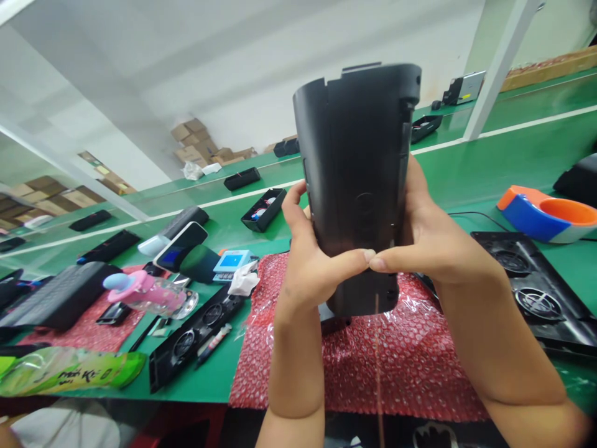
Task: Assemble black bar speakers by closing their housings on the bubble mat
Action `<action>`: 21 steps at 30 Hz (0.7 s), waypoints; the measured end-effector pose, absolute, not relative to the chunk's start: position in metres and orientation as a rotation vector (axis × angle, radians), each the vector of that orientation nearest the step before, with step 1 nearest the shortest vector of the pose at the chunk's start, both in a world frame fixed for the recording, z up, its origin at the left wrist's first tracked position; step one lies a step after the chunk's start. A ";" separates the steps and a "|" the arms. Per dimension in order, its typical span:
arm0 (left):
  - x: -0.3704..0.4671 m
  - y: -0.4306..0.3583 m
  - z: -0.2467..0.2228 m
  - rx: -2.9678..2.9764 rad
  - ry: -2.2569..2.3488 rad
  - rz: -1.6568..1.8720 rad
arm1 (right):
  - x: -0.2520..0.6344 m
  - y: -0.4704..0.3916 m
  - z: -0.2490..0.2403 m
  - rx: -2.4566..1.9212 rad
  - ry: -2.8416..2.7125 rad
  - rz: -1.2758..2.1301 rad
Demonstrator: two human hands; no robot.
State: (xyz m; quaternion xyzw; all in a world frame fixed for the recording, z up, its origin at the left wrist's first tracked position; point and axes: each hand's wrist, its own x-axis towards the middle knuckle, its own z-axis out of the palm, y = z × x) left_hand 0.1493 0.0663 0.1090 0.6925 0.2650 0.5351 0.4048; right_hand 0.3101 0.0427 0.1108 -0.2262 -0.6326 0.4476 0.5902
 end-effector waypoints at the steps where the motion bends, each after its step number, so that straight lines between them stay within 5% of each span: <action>1: 0.149 0.063 0.110 1.756 0.699 1.351 | 0.308 0.044 0.110 -0.529 -1.451 1.037; 21: 0.158 0.053 0.110 1.822 0.849 1.420 | 0.292 0.056 0.103 -0.531 -1.215 0.908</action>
